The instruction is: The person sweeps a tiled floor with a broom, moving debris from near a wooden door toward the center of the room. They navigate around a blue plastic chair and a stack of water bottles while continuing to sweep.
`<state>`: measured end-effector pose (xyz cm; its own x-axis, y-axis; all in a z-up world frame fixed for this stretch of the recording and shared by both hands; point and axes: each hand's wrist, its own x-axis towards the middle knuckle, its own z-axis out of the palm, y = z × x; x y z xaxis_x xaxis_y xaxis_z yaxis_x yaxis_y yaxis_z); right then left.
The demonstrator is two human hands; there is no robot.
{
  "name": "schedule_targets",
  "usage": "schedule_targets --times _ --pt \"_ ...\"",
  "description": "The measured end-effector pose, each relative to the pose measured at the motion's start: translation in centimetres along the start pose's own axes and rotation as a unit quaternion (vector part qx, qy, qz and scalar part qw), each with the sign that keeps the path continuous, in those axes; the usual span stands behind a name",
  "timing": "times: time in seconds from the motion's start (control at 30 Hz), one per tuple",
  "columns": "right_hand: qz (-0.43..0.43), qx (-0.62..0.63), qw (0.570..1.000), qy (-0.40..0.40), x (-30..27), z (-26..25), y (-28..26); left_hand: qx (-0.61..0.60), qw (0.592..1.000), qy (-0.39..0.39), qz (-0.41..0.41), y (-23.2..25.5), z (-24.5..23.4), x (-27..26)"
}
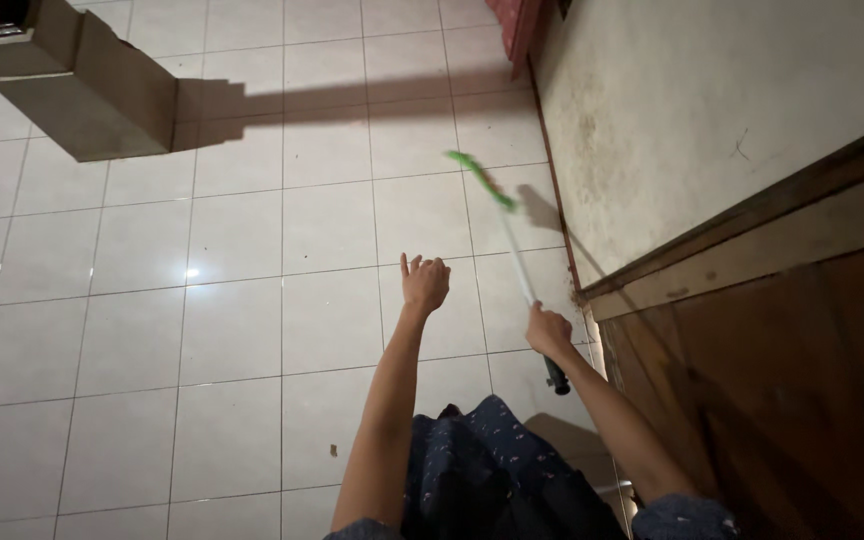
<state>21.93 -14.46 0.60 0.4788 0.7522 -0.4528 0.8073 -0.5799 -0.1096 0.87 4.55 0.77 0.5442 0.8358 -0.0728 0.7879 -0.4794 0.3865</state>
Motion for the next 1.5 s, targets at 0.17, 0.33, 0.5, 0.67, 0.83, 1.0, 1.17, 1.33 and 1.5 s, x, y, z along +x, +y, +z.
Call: schedule_targets --times 0.17,0.33,0.5,0.67,0.83,1.0,1.17,1.33,1.5 --pt "0.079 0.005 0.996 -0.031 2.6 0.6 0.8 -0.007 1.000 0.008 0.008 -0.1 0.6 1.2" --pt "-0.022 0.186 0.982 -0.007 8.0 -0.9 -3.9 -0.004 1.000 0.008 0.011 0.1 0.8 4.6" --pt "-0.060 0.425 0.895 -0.119 12.3 -5.2 -3.3 -0.029 0.998 0.056 0.030 1.0 0.7 9.6" --pt "-0.042 0.312 0.947 -0.064 14.7 -10.7 -0.6 0.000 0.998 0.056 0.043 2.5 -1.5 15.2" --pt "0.014 0.016 1.000 0.006 16.0 -12.1 0.0 -0.003 0.998 0.044 0.036 3.7 -2.9 19.0" --pt "0.046 0.128 0.991 0.003 18.6 -12.3 -0.1 -0.005 1.000 0.020 0.023 4.1 -2.7 20.9" --pt "-0.037 0.242 0.965 -0.097 20.8 -12.3 -2.7 0.014 0.999 0.002 0.029 4.5 -1.9 23.3" --pt "-0.041 0.415 0.901 -0.116 22.3 -13.7 -1.8 0.018 0.998 0.012 0.063 4.9 -1.8 27.9" --pt "-0.002 0.210 0.977 -0.034 23.9 -15.9 -1.2 0.031 0.995 0.001 0.092 4.8 -4.4 30.5"
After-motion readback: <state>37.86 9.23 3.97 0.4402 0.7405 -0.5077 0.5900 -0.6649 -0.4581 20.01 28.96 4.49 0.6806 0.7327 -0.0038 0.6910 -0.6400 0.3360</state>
